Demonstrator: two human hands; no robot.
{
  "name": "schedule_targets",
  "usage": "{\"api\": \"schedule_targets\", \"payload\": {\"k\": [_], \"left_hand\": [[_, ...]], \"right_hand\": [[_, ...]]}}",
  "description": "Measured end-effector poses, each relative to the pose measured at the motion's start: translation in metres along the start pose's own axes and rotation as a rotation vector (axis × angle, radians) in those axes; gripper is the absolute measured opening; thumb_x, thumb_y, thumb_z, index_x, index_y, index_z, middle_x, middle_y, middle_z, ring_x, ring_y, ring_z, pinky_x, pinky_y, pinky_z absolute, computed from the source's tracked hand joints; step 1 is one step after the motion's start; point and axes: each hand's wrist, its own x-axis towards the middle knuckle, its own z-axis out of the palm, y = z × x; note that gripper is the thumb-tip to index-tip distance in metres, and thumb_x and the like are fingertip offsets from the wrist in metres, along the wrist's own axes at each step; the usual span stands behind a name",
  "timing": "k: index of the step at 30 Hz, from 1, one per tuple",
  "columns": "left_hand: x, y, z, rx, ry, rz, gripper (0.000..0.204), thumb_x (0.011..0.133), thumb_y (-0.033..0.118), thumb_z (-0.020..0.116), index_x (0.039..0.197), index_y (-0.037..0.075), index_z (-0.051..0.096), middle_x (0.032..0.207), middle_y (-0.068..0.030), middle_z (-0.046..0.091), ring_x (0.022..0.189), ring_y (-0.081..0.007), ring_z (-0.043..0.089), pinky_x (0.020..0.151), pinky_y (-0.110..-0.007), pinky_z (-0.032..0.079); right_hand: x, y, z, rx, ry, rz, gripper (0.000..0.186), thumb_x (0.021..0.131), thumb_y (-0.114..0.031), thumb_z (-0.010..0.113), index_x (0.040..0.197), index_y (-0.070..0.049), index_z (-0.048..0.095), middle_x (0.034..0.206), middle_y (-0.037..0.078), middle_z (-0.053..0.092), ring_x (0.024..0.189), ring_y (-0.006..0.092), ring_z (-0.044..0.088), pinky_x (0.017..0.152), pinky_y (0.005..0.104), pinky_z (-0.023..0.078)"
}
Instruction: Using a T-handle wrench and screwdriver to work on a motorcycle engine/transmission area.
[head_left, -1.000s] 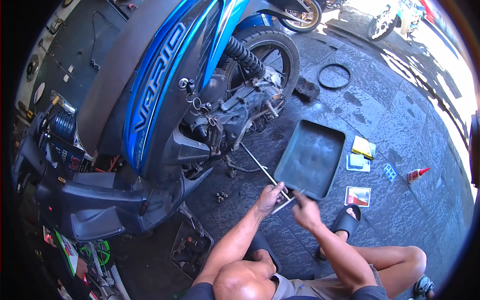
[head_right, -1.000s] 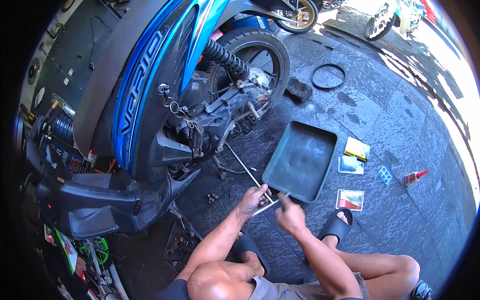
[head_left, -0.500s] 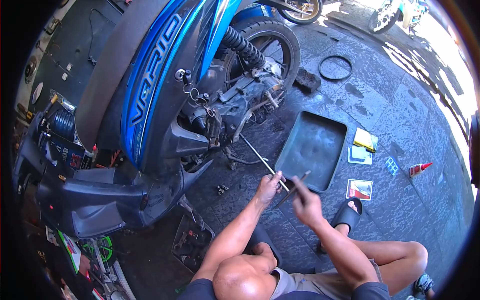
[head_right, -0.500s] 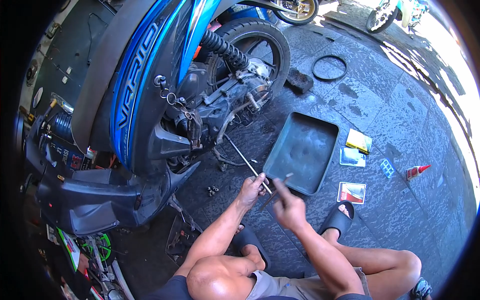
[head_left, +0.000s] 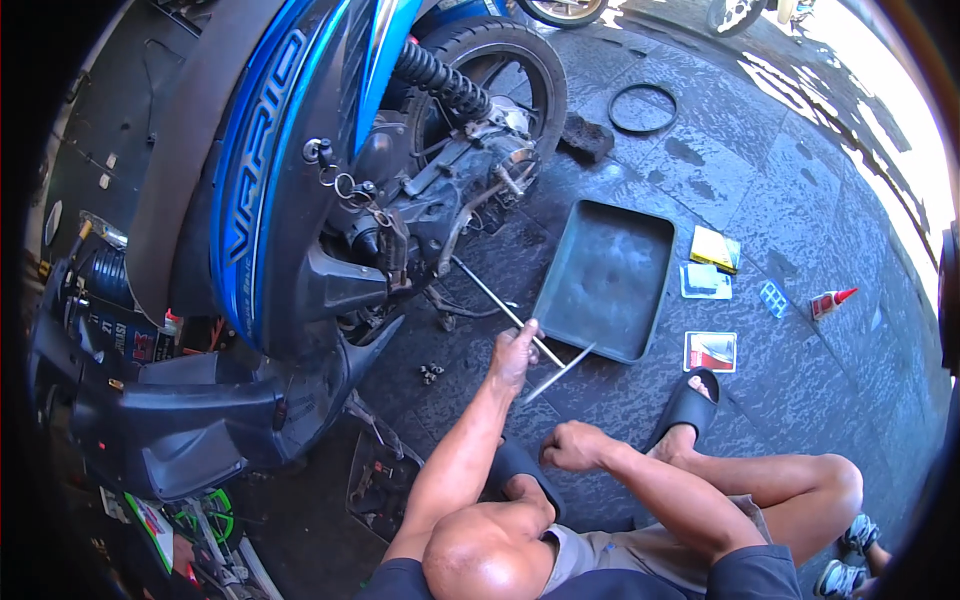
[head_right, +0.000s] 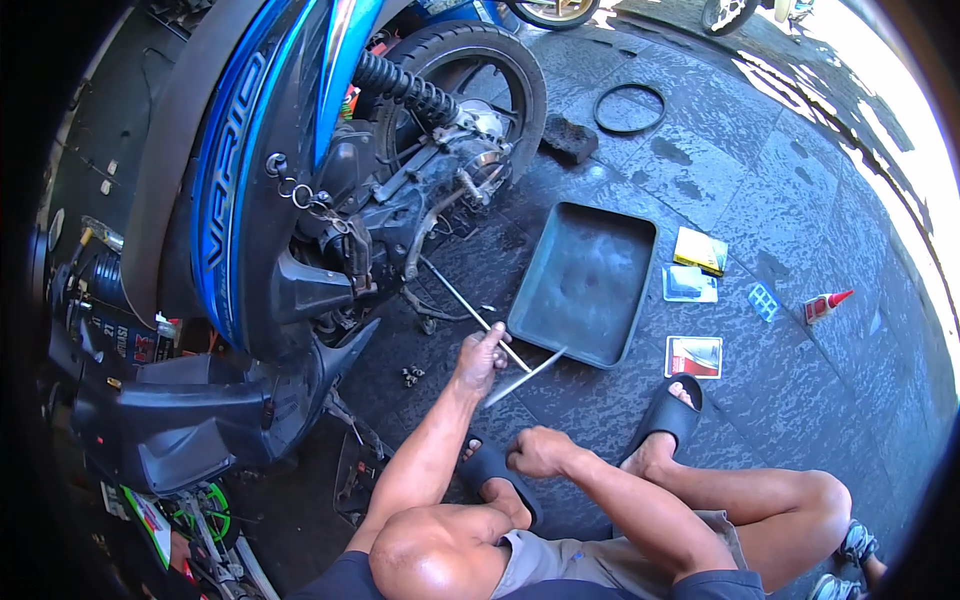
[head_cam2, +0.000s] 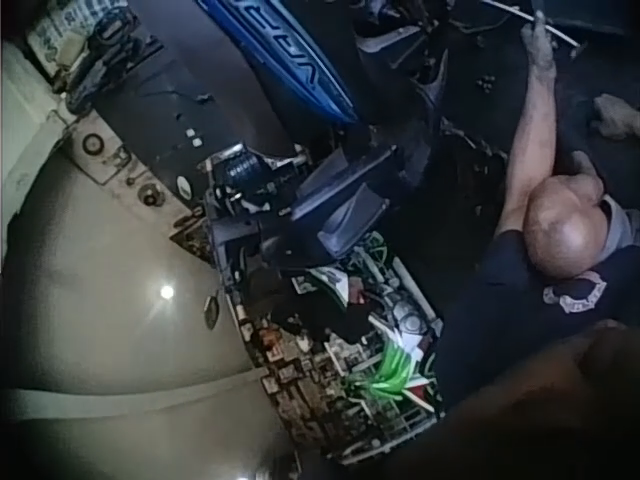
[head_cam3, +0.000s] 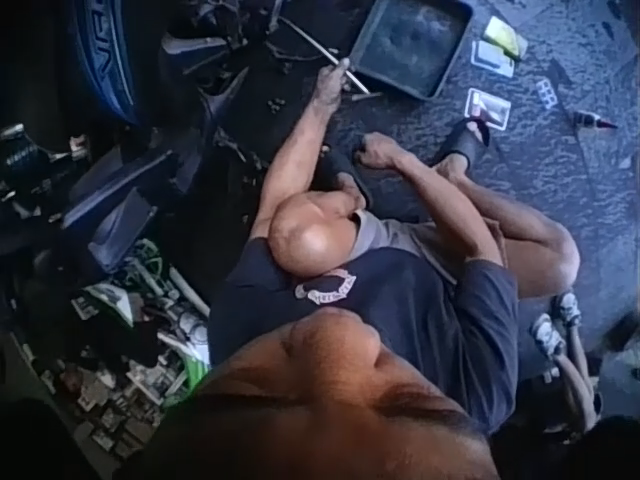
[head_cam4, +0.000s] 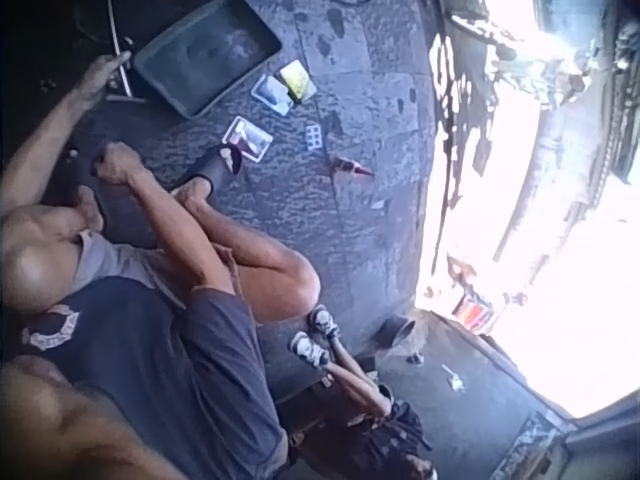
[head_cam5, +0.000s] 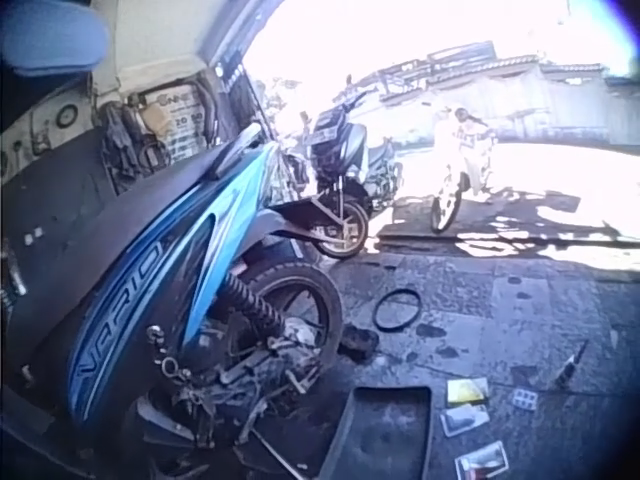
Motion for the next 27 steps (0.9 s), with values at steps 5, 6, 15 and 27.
{"api": "schedule_targets", "payload": {"k": [5,6,15,27], "left_hand": [[0.000,0.007,0.002,-0.019,-0.026,0.005,0.025,0.096,0.027,0.062,0.082,0.006,0.059,0.055,0.0066,0.041,0.048,-0.0055,0.039,0.048,-0.023,0.036],[0.000,0.007,0.002,-0.036,-0.021,-0.003,0.024,0.095,0.026,0.063,0.082,0.007,0.059,0.055,0.0065,0.041,0.048,-0.0057,0.039,0.048,-0.023,0.036],[0.008,0.018,-0.013,-0.073,0.003,-0.001,0.025,0.093,0.027,0.064,0.078,0.008,0.059,0.056,0.0043,0.044,0.045,-0.0072,0.040,0.043,-0.023,0.034],[0.017,0.048,-0.003,0.214,0.039,-0.166,0.028,0.095,0.029,0.061,0.078,0.008,0.059,0.056,0.0035,0.044,0.046,-0.0089,0.042,0.043,-0.026,0.034]], "right_hand": [[-0.029,0.006,-0.028,-0.193,0.078,0.157,0.032,0.083,-0.027,0.056,0.106,-0.014,0.073,0.104,0.019,0.070,0.100,0.0364,0.066,0.089,0.0454,0.052],[-0.034,0.008,-0.034,-0.267,0.039,0.190,0.033,0.083,-0.026,0.056,0.108,-0.013,0.073,0.105,0.019,0.070,0.101,0.0363,0.066,0.089,0.0451,0.052],[-0.164,-0.078,-0.178,-0.684,0.233,0.365,0.038,0.081,-0.020,0.058,0.115,-0.009,0.068,0.101,0.021,0.070,0.096,0.0356,0.067,0.084,0.0466,0.053],[-0.070,0.012,-0.097,-0.393,0.828,-0.153,0.057,0.082,-0.020,0.061,0.131,0.005,0.045,0.104,0.024,0.064,0.095,0.0396,0.064,0.084,0.0472,0.052]]}}
